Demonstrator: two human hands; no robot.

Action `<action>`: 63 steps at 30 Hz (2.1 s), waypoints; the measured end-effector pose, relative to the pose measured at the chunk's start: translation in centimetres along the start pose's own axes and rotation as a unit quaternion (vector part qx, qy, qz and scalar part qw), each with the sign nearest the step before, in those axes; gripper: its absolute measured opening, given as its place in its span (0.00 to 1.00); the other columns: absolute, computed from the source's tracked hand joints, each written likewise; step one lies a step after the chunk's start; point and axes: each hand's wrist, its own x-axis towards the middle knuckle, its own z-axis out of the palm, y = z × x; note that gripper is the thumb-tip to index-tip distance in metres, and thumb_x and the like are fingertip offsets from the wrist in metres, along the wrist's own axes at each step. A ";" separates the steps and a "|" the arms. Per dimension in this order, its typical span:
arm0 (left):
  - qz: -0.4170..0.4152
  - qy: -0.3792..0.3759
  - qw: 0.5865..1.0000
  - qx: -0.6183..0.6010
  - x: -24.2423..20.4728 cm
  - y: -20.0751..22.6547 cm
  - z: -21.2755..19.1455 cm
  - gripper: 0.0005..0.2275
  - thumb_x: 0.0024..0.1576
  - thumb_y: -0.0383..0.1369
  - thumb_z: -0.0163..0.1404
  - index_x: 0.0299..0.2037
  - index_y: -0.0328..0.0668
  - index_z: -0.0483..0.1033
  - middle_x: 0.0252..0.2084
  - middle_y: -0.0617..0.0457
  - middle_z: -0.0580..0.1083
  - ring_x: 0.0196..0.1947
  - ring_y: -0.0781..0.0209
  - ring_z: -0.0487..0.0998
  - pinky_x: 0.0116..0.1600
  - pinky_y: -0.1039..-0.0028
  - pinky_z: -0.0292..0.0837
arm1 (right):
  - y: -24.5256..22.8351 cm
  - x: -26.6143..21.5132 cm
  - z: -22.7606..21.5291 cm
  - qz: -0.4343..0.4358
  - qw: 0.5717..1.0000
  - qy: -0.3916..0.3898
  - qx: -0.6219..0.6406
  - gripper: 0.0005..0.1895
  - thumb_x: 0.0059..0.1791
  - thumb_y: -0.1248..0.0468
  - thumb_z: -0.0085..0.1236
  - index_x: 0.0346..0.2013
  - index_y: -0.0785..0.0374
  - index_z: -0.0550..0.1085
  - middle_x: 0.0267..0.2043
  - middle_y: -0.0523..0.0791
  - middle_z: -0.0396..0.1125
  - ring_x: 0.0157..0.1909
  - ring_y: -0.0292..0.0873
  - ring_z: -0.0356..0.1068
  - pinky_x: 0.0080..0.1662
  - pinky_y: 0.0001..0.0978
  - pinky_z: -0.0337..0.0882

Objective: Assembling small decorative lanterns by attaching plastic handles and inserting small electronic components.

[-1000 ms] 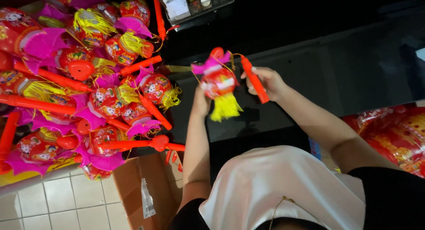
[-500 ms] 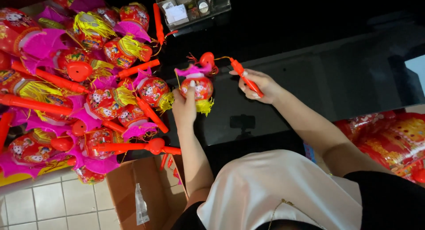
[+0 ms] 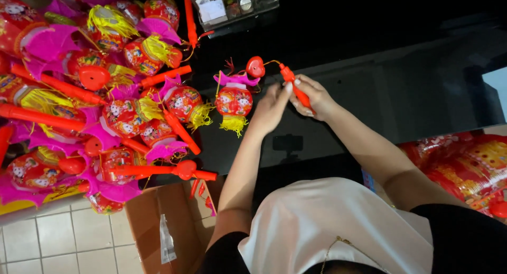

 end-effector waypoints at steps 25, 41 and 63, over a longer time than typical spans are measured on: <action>0.214 0.008 0.846 -0.489 9.5 -9.5 4.3 0.16 0.64 0.36 0.56 0.59 0.36 0.76 0.51 0.44 0.80 0.43 0.70 0.83 0.53 0.79 0.80 | -4.5 -0.6 4.4 -0.020 0.996 -0.020 -0.087 0.15 0.61 0.62 0.37 0.40 0.71 0.67 0.12 0.45 0.55 0.04 0.37 0.55 0.07 0.23 0.54; 0.196 0.077 0.790 -0.575 12.1 -12.2 2.2 0.14 0.65 0.36 0.55 0.57 0.41 0.77 0.52 0.45 0.80 0.52 0.59 0.82 0.56 0.71 0.80 | -3.7 -1.1 3.9 0.019 0.998 0.021 -0.056 0.19 0.58 0.61 0.42 0.54 0.76 0.69 0.15 0.46 0.55 0.07 0.32 0.49 0.11 0.17 0.49; 0.192 0.024 0.761 -0.620 11.6 -11.5 2.0 0.14 0.65 0.36 0.56 0.57 0.38 0.76 0.59 0.37 0.75 0.59 0.45 0.76 0.59 0.56 0.76 | -2.2 -1.0 1.2 -0.319 0.813 0.168 -0.457 0.08 0.53 0.67 0.68 0.44 0.68 0.79 0.26 0.53 0.69 0.27 0.51 0.70 0.30 0.37 0.67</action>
